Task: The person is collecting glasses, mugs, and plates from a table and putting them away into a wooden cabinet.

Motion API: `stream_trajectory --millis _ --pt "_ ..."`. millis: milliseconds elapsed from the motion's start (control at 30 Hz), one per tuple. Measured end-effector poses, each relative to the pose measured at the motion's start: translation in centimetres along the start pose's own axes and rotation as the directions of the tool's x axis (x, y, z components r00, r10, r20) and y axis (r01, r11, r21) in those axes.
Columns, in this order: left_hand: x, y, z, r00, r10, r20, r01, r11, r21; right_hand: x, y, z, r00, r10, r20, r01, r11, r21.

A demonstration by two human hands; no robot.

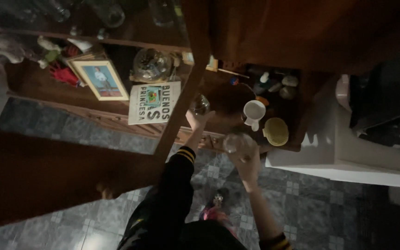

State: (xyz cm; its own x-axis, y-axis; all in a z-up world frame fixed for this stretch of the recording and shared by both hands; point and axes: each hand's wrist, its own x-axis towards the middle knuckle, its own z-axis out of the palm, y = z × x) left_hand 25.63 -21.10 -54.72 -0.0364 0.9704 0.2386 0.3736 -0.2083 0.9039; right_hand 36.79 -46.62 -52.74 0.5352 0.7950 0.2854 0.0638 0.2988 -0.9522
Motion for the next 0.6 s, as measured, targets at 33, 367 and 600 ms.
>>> stream_trajectory --millis 33,367,600 --pt "0.1 -0.2 0.4 1.000 0.002 0.010 -0.002 1.000 0.002 -0.6 -1.6 -0.2 1.000 0.003 -0.010 -0.003 1.000 -0.001" --pt "-3.9 -1.6 1.0 0.995 -0.101 -0.015 0.101 0.995 -0.011 -1.9 -4.1 -4.5 0.959 0.169 -0.228 -0.222 0.947 -0.233" --pt "-12.5 0.5 -3.0 0.740 0.089 0.667 0.253 0.881 -0.399 -1.5 -10.0 -4.9 0.955 -0.145 -0.257 0.048 0.935 -0.350"
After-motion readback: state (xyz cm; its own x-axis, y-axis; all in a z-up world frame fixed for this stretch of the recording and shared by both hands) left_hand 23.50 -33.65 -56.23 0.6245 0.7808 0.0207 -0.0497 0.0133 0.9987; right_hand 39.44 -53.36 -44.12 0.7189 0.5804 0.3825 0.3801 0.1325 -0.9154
